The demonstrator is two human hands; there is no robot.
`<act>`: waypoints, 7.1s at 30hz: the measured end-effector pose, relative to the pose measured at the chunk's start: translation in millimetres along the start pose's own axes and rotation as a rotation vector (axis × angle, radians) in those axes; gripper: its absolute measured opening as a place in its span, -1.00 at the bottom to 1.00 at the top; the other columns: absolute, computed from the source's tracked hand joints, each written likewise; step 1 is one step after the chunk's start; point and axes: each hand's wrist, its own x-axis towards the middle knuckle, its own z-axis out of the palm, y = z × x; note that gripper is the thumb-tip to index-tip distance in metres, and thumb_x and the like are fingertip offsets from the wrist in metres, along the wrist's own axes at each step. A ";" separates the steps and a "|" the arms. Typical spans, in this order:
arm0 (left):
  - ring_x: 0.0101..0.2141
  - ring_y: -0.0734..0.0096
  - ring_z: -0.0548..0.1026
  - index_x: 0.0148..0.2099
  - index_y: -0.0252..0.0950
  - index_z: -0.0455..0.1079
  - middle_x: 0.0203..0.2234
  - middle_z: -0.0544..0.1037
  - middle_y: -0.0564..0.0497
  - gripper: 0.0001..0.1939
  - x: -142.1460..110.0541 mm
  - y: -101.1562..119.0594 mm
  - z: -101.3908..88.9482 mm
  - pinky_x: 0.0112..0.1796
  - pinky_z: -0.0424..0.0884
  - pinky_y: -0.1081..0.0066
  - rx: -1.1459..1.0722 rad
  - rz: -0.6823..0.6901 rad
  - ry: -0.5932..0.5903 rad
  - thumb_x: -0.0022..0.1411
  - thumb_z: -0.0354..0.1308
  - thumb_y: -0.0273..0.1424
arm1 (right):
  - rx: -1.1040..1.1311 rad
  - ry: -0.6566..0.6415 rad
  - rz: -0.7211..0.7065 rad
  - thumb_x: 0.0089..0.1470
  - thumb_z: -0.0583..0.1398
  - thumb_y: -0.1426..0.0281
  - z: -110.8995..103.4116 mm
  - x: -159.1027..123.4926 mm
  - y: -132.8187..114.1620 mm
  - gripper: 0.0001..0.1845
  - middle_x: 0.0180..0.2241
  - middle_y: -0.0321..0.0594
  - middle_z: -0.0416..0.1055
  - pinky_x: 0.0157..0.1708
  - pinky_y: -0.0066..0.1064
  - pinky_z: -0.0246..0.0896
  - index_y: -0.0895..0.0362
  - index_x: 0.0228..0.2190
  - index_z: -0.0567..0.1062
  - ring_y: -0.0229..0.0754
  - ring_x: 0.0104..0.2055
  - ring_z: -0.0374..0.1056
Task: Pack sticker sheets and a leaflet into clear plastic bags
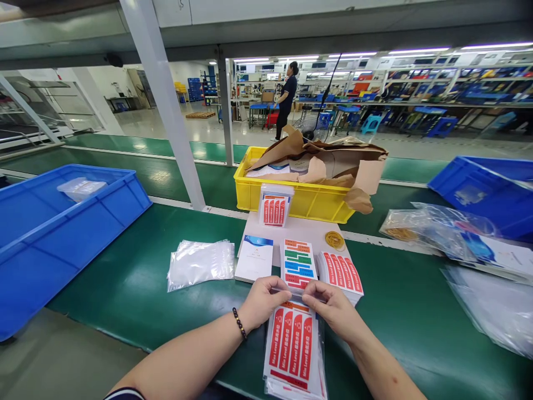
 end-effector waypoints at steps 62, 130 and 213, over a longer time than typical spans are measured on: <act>-0.42 0.34 0.41 -0.43 -0.34 0.31 -0.45 0.48 -0.09 -0.81 -15.7 37.3 -135.1 -0.47 0.15 0.46 1.303 -0.128 0.263 0.09 -0.10 -0.40 | -0.517 0.327 -0.852 -0.03 0.09 0.54 25.1 -6.5 11.2 -0.80 -0.35 -0.14 0.40 -0.28 -0.26 0.26 0.14 -0.30 0.40 -0.14 -0.27 0.33; -0.61 0.60 0.32 -0.36 -0.35 0.40 -0.63 0.37 0.09 -0.75 -5.4 27.6 -31.9 -0.55 0.24 0.60 0.415 -0.092 -0.720 0.03 0.08 -0.25 | -0.404 -0.148 -0.304 0.12 -0.04 0.35 -6.4 -3.3 -29.4 -0.72 -0.43 -0.23 0.34 -0.34 -0.40 0.19 0.13 -0.47 0.41 -0.24 -0.37 0.27; -0.30 0.19 0.49 -0.16 -0.54 0.35 -0.29 0.50 -0.26 -0.69 6.6 -14.8 -0.3 -0.10 0.25 0.16 -0.725 -0.416 -0.304 0.05 0.11 -0.44 | -1.062 0.263 -0.145 -0.07 0.11 0.29 -82.9 -10.5 17.7 -0.73 -0.18 -0.18 0.34 -0.19 -0.24 0.08 0.03 -0.25 0.41 -0.09 -0.15 0.21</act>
